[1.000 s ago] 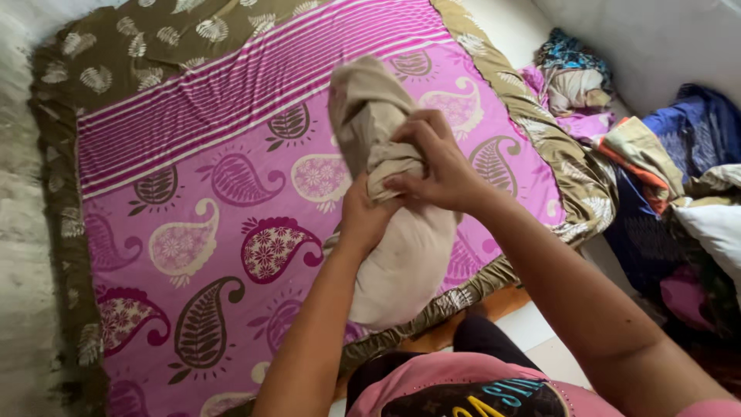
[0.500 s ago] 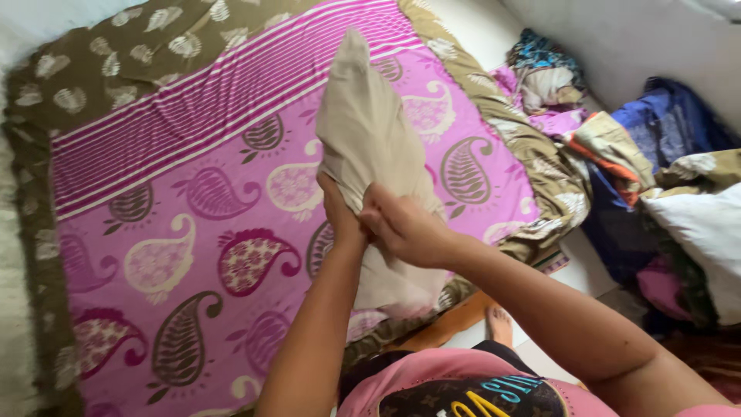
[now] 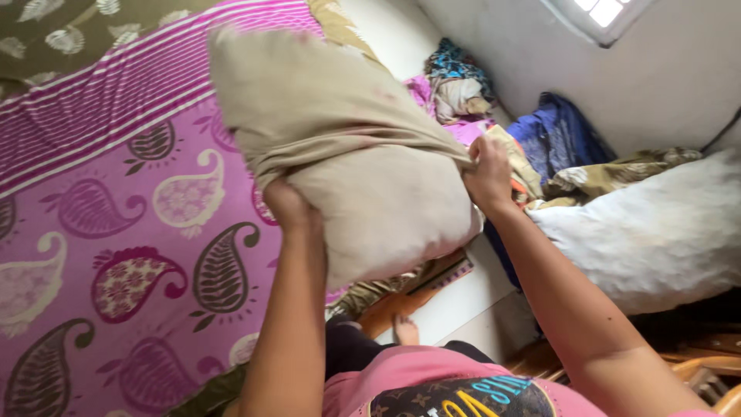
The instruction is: The person smooths and tucks a patterned bedsheet onto a mattress, then places a pillow into a pillowcase and sets it on the bed. The person handles the sheet and pillow by hand in a bedroom.
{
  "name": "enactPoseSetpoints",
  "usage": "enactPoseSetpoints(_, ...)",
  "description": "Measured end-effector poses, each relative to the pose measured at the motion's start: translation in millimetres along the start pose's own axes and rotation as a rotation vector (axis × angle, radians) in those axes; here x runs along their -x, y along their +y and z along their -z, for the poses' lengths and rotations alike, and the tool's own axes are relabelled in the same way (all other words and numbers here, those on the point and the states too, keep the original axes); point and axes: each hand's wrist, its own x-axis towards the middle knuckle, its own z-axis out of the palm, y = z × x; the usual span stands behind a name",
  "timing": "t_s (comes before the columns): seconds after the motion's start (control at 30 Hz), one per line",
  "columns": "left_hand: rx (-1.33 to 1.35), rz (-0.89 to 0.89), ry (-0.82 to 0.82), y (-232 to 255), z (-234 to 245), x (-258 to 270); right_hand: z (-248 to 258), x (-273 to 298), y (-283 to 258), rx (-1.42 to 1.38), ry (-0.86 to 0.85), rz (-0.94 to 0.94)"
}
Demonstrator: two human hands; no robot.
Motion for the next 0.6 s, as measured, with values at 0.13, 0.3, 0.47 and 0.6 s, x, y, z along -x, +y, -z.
enactPoseSetpoints(0.13,-0.084,-0.034,-0.093,-24.6,16.0,-13.2,-11.1,-3.8,60.9,-0.886,-0.458,-0.618)
enactPoseSetpoints(0.3,-0.566,-0.154,-0.081,-58.6,17.9,-29.8,-8.6,-18.0,94.5,-1.441,-0.480,-0.988)
enactPoseSetpoints(0.47,-0.880,-0.200,0.065,-97.8,15.7,-41.2,-12.6,-29.0,100.3,-1.128,-0.560,-1.332)
enactPoseSetpoints(0.6,-0.851,-0.205,-0.051,-111.0,15.9,-65.7,-9.5,-52.7,108.2,-1.309,-0.604,-1.284)
